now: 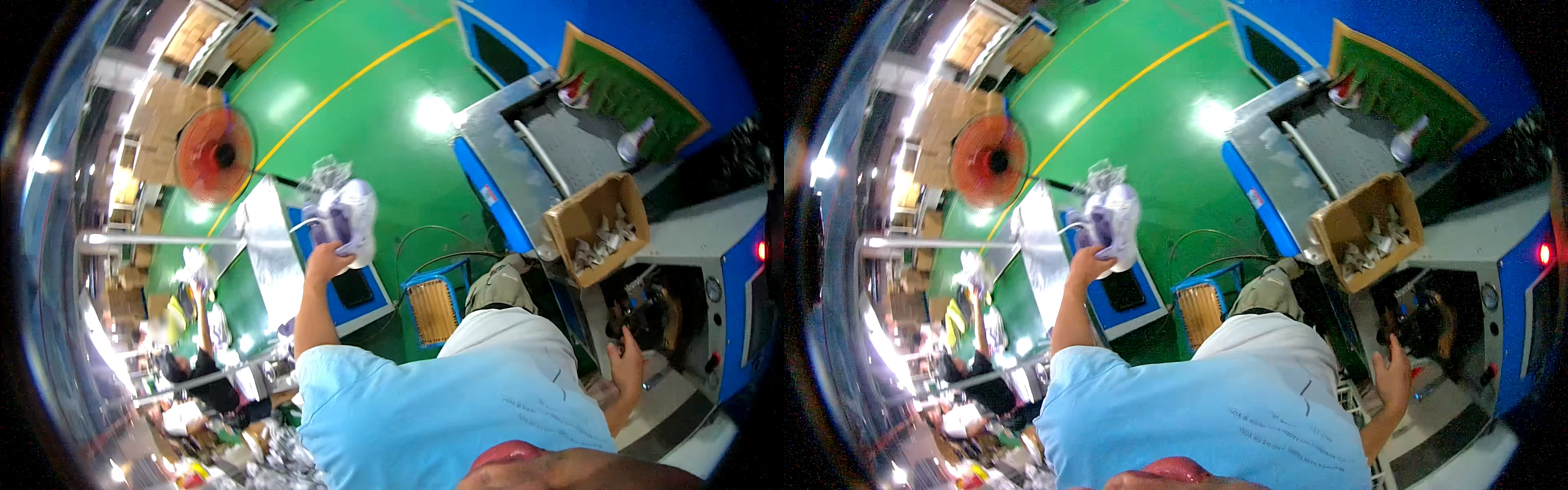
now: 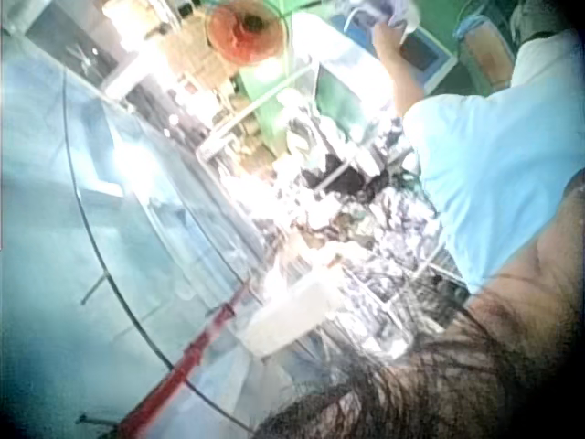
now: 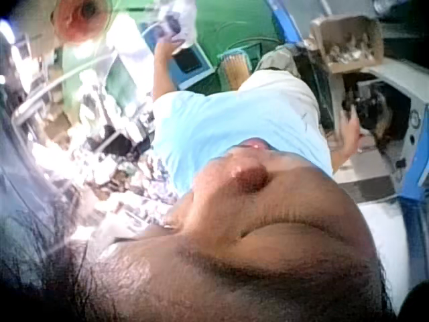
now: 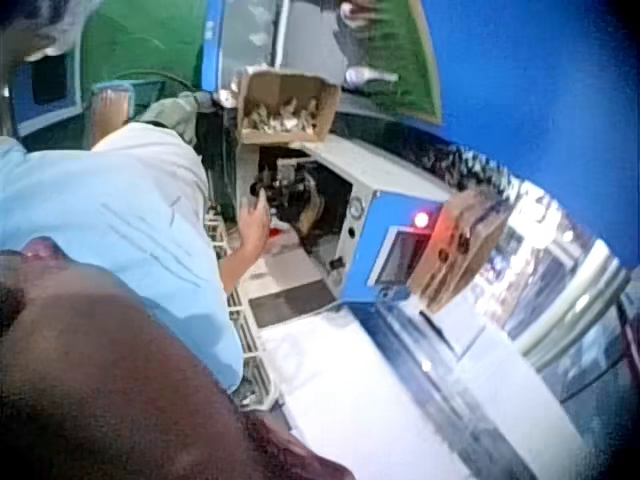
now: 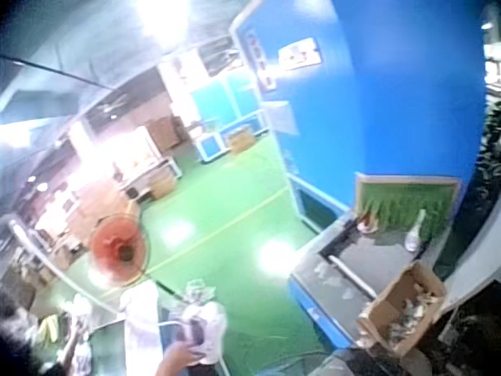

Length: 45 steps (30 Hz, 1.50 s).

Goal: The person takes a shoe from a rack, inserts it into a machine to detach the internal plastic last, and then places the shoe on a conveyor belt.

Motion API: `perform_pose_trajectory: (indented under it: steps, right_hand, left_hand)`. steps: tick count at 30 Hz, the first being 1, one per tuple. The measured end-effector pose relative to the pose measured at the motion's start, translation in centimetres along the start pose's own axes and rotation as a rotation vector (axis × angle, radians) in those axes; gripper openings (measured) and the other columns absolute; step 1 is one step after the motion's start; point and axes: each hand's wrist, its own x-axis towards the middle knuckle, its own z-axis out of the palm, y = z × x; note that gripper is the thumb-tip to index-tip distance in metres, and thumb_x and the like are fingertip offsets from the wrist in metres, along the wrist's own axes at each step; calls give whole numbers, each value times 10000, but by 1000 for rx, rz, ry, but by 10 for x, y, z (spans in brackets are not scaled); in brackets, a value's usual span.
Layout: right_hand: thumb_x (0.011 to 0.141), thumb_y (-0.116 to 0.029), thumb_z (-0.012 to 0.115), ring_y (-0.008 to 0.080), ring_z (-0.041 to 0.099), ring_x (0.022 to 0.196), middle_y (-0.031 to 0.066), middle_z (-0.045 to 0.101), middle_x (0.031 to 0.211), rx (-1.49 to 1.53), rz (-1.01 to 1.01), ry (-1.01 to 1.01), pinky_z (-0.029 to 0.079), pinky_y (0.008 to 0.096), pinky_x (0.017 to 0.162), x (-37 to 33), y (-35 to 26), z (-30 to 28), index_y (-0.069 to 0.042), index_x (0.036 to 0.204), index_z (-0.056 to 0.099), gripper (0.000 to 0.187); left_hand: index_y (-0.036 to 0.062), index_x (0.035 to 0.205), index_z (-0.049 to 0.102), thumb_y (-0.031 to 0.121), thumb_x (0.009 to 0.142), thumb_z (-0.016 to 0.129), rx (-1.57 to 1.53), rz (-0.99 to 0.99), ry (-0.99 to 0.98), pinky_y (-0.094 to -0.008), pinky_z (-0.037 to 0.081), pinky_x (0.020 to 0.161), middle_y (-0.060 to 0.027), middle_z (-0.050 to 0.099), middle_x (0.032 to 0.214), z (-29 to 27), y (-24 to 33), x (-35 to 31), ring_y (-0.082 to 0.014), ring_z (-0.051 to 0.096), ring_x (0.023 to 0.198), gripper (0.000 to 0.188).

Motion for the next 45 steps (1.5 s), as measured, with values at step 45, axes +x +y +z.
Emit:
perform_pose_trajectory:
  steps: [45]
  right_hand:
    - [1057,-510,310,383,521,1261,268,543,1352,-695,-124,1819,381,526,1085,144,23,-132,-19,1378,442,601]
  left_hand:
    - [-18,1376,440,285,613,865,-558,673,-225,-471,510,942,-263,668,1179,299,862,364,-451,635,1107,924]
